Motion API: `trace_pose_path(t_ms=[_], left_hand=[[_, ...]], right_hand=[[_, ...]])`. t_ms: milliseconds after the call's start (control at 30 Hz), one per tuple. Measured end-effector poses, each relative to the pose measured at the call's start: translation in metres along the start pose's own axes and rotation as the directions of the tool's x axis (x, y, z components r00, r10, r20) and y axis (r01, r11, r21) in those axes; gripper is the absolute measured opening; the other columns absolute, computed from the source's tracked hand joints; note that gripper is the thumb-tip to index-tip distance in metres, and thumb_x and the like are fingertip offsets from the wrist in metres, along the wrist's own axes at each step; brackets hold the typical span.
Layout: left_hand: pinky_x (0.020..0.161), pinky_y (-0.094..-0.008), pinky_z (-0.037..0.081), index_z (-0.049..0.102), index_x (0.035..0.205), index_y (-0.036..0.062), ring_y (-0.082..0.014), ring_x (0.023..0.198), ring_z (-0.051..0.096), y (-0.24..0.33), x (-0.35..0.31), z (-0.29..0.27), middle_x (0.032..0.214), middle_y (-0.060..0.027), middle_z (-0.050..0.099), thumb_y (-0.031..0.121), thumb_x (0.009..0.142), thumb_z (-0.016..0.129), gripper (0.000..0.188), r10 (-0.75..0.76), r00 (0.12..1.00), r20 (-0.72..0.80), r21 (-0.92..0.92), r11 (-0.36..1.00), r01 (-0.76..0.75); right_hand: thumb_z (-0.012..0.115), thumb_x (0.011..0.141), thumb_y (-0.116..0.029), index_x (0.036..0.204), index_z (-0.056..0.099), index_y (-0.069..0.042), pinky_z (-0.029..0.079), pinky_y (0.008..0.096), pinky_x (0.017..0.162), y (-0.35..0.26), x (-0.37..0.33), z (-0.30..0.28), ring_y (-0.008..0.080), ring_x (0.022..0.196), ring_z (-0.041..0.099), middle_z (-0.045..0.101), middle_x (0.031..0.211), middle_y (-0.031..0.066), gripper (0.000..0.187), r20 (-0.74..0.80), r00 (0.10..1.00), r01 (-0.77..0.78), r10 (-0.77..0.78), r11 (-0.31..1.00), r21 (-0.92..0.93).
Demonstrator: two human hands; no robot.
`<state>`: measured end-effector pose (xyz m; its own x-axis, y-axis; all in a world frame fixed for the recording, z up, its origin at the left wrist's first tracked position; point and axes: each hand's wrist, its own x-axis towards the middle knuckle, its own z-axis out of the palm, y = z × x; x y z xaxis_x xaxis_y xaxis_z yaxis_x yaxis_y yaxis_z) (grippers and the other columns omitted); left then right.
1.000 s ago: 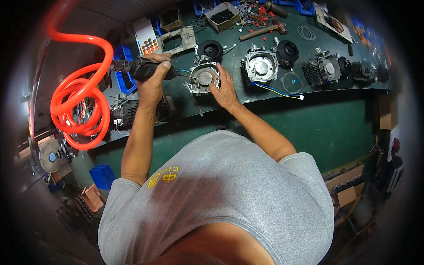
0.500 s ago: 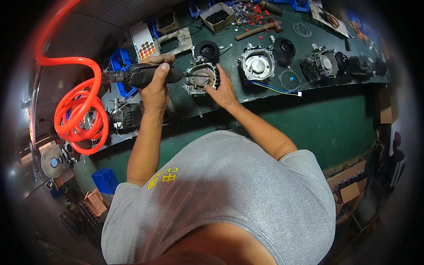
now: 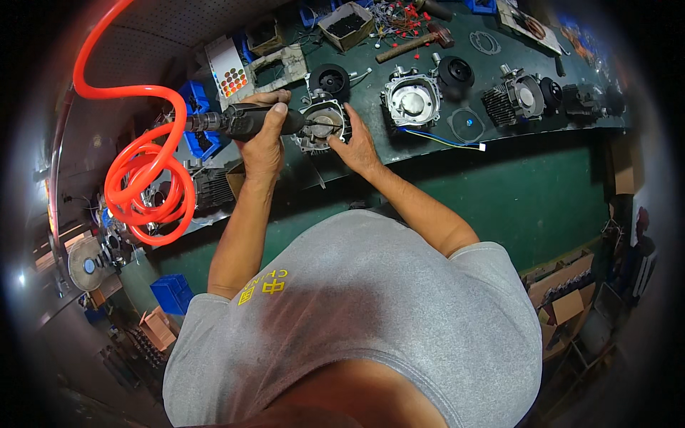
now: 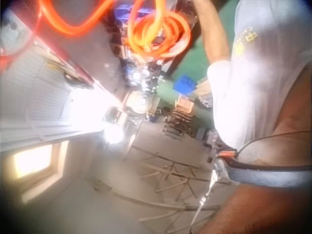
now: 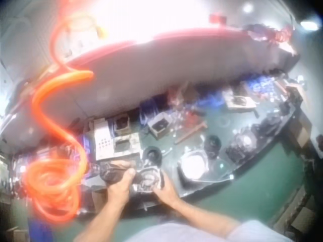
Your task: The person assembles small engine components on a workbench, attaching a black circular cover to a silver engine block and securing it with a pneumatic impact wrench. The person repeats this process on multiple units and then moves to a nearby stack of engine blocks to handle additional parts.
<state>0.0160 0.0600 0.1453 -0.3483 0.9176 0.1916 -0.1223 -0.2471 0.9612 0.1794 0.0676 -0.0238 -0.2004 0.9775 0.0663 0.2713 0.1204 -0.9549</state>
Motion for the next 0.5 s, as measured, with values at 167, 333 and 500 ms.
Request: trace_pose_path(t_ms=[167,333,500], left_hand=[[0.092,-0.0324,0.056,0.067,0.111,0.0010,-0.0165,0.100,0.069,0.003,0.000,0.005,0.107,-0.0098,0.074,0.002,0.090,0.076,0.023,-0.029,1.000,0.011,0.038,0.999,0.029],[0.098,-0.0359,0.055,0.065,0.118,-0.0012,-0.0196,0.107,0.069,0.018,0.002,0.011,0.116,-0.0136,0.073,0.000,0.091,0.073,0.028,-0.131,0.943,0.307,0.209,0.976,0.067],[0.100,-0.0369,0.055,0.065,0.117,0.0002,-0.0168,0.104,0.068,0.002,0.016,0.015,0.112,-0.0105,0.072,-0.002,0.093,0.073,0.026,-0.133,0.862,0.490,-0.006,0.988,0.156]], right_hand=[[0.079,0.084,-0.022,0.155,0.037,0.004,0.038,0.0426,0.118,0.001,0.000,0.000,0.0389,0.140,0.050,0.052,0.148,0.0281,0.087,-0.002,1.000,0.005,-0.005,1.000,-0.001],[0.079,0.084,-0.023,0.156,0.037,0.003,0.039,0.0452,0.117,0.004,-0.001,0.003,0.0414,0.138,0.050,0.052,0.147,0.0281,0.087,-0.025,0.998,0.061,-0.062,0.997,-0.047],[0.078,0.082,-0.016,0.155,0.037,0.002,0.040,0.0487,0.115,0.010,0.002,0.006,0.0429,0.135,0.050,0.051,0.145,0.0276,0.087,-0.036,0.992,0.120,-0.121,0.992,-0.030]])
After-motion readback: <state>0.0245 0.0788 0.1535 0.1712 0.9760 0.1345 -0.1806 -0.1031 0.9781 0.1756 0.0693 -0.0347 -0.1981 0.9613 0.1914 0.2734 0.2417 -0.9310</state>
